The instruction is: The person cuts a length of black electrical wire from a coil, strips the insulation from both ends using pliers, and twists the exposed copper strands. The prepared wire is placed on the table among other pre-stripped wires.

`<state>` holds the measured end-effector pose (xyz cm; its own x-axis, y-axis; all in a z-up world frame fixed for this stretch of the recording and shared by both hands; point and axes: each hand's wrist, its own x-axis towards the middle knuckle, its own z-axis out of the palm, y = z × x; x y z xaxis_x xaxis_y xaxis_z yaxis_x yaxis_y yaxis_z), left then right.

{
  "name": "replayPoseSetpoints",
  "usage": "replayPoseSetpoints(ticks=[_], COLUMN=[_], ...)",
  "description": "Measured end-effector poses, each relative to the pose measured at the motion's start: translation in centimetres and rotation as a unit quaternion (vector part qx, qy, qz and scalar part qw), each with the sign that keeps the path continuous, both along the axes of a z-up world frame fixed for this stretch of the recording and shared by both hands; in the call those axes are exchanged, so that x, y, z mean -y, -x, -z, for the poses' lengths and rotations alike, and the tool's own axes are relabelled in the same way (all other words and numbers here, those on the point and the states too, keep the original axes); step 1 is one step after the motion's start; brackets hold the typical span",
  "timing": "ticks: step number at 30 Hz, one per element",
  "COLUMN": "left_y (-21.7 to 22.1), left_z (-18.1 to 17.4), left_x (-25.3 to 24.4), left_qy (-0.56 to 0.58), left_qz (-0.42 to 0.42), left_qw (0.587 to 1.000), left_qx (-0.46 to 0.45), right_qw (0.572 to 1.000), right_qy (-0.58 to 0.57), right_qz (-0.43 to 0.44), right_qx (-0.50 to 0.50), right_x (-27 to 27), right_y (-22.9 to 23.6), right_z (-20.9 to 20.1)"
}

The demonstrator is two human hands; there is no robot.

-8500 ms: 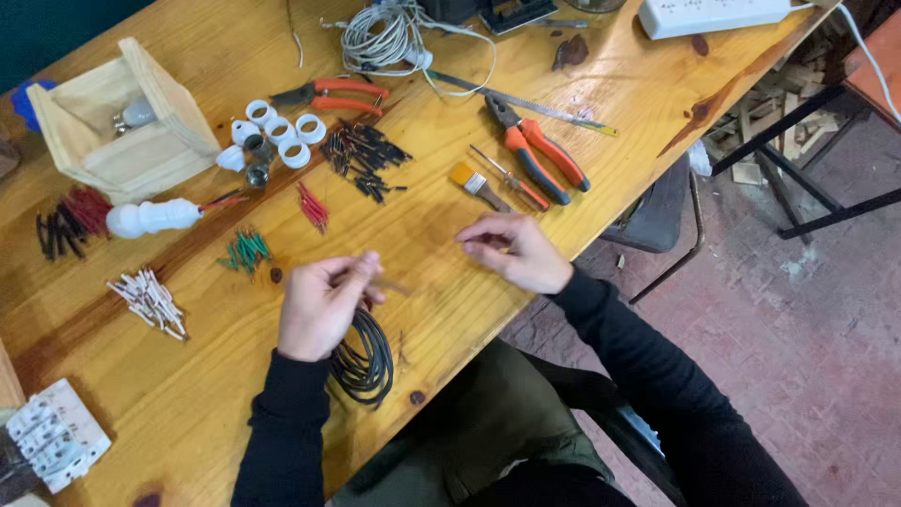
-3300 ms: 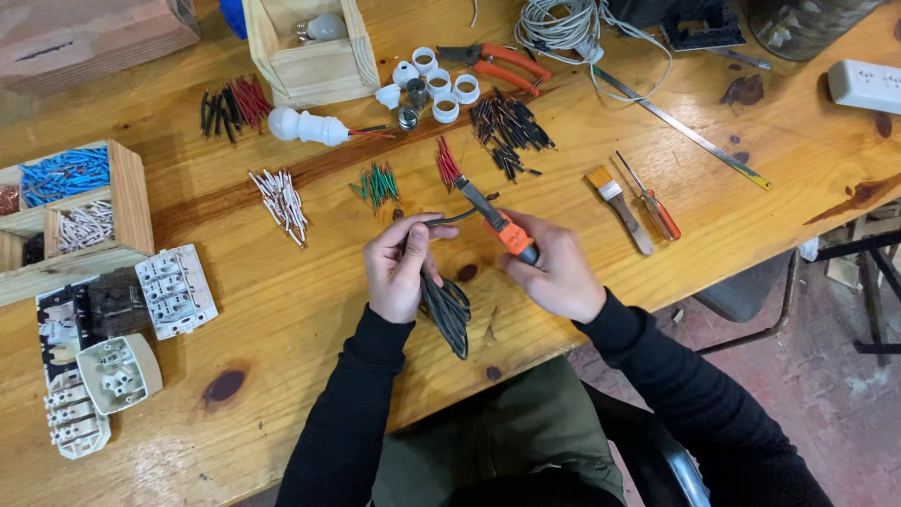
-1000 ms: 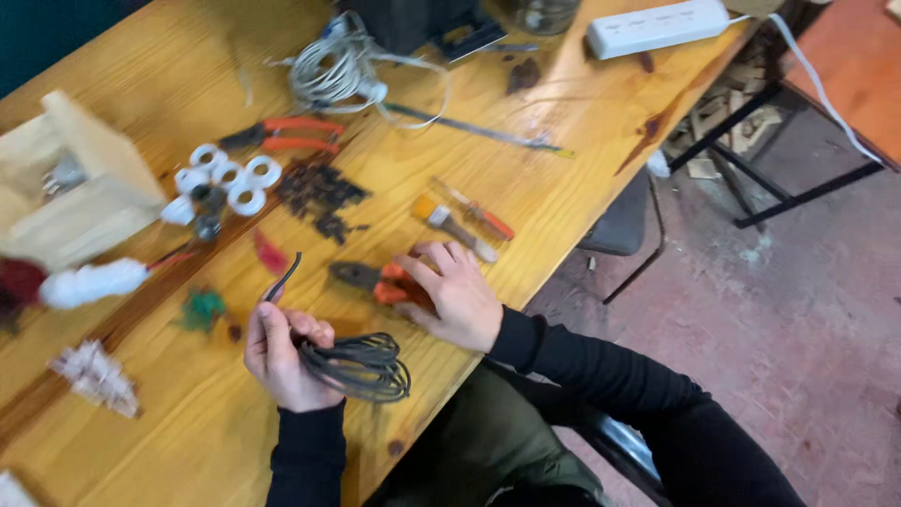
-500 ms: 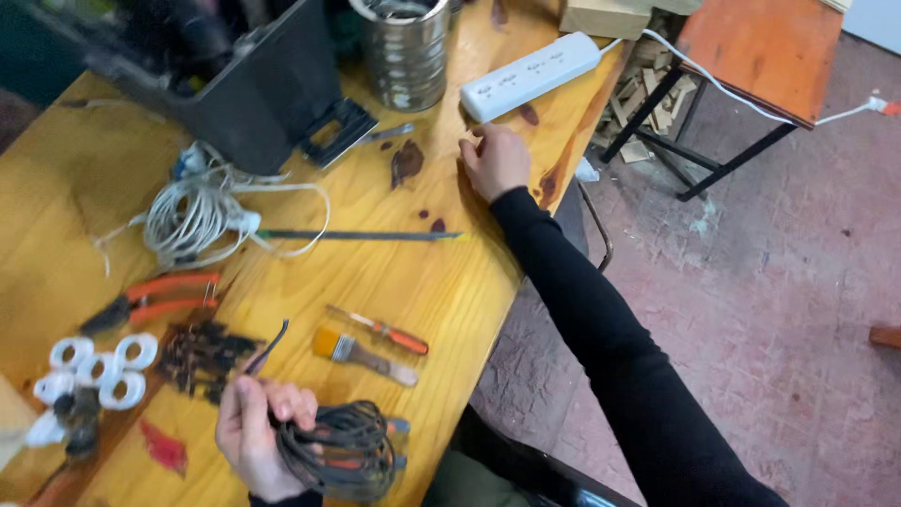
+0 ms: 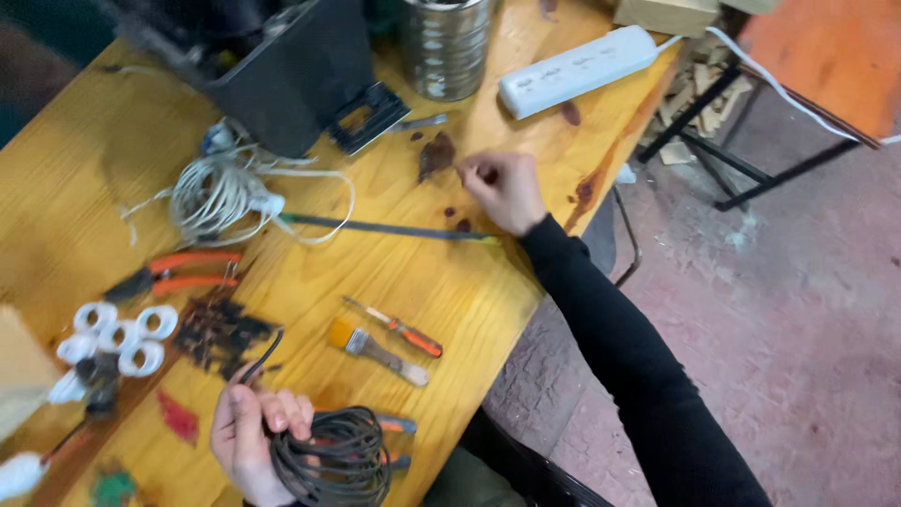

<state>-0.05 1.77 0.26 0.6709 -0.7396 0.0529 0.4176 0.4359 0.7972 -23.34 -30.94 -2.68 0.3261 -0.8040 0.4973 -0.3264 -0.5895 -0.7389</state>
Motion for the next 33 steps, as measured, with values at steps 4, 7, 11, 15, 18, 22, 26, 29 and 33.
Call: replayPoseSetpoints(ticks=[4,7,11,15,18,22,26,29,33], left_y=[-0.6,-1.2,-2.4,-4.5,-4.6,-5.7,-6.3,-8.0,-7.9], left_z=[-0.7,-0.3,1.5,2.4,-1.3,0.2,1.5,4.1,1.7], left_x=[-2.2,-4.2,-7.2,-10.1,-11.3,-12.4,-13.8,-14.1,-15.7], left_qy=[-0.009,0.006,0.018,-0.046,-0.075,-0.087,-0.086,-0.099,-0.053], left_qz=[-0.013,-0.013,-0.071,-0.184,-0.258,-0.310,-0.314,-0.287,-0.068], left_qw=[1.000,1.000,0.997,0.981,0.962,0.945,0.943,0.951,0.993], left_qx=[-0.013,-0.023,-0.036,-0.029,-0.038,-0.056,-0.065,-0.056,-0.086], right_qw=[0.985,0.969,0.956,0.972,0.953,0.908,0.889,0.914,0.962], right_qy=[0.009,0.074,0.133,0.058,-0.090,-0.097,-0.081,-0.101,-0.142], right_qz=[-0.172,-0.213,-0.139,-0.173,-0.283,-0.408,-0.449,-0.394,-0.232], right_qx=[-0.018,-0.106,-0.220,-0.149,-0.055,-0.027,-0.038,-0.012,0.013], right_x=[-6.4,-8.8,-9.8,-12.0,-21.7,-30.9,-37.2,-37.7,-37.4], right_y=[-2.9,-5.9,-9.1,-10.6,-11.4,-13.7,-15.9,-16.6,-17.3], right_z=[-0.8,0.4,0.8,-1.3,-8.2,-8.1,-7.0,-3.5,-1.4])
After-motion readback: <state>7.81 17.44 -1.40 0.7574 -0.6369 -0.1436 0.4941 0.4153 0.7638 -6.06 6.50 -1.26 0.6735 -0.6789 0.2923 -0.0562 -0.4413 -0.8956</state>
